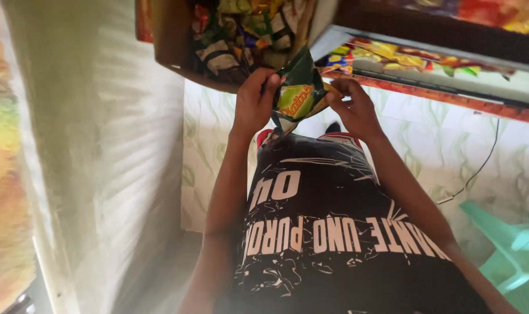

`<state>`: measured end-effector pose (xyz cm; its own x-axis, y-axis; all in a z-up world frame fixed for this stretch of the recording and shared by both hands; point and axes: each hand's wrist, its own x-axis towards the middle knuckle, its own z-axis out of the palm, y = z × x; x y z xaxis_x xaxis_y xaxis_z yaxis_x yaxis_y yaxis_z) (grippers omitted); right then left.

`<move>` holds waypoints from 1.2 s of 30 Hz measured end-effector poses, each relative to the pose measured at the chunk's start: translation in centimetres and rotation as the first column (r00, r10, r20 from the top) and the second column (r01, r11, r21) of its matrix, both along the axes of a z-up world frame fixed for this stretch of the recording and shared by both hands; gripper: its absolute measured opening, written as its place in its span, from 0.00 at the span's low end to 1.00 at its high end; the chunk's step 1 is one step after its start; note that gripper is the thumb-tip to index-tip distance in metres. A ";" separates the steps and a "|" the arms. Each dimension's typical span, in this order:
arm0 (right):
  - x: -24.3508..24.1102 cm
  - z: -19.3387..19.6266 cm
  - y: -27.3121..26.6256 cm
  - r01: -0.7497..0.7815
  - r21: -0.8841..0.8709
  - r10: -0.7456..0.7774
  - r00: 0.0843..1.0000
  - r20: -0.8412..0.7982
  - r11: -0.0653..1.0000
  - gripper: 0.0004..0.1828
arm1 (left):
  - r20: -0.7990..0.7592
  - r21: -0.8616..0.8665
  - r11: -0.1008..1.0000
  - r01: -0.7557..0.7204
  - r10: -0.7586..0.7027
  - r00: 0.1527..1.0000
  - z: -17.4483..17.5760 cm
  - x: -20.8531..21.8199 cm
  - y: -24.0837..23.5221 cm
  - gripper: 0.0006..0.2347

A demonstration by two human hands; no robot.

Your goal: Organize snack bags from a box onto shelves in a display case.

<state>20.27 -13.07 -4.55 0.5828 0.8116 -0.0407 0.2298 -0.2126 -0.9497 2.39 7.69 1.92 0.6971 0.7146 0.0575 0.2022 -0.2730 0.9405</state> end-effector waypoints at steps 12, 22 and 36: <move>4.7 -1.4 -19.2 -0.086 -0.172 -0.002 0.889 -0.459 0.981 0.14 | -0.071 -0.140 0.906 0.399 -0.411 0.909 0.0 8.9 -9.5 0.09; 2.4 0.7 -25.1 0.035 0.060 0.007 0.809 -0.587 0.998 0.24 | 0.459 -0.693 0.603 0.394 -0.052 0.887 -1.1 11.1 -20.6 0.18; 0.3 1.6 -27.6 -0.081 -0.019 0.049 0.750 -0.660 0.997 0.22 | 0.183 -0.912 0.398 0.099 0.179 0.967 -4.1 12.7 -29.2 0.17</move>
<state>20.54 -40.70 -2.90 0.3443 0.8344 -0.4305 -0.4338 -0.2653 -0.8611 15.05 -21.48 -2.22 0.7311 0.4608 -0.5032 -0.0532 0.7738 0.6312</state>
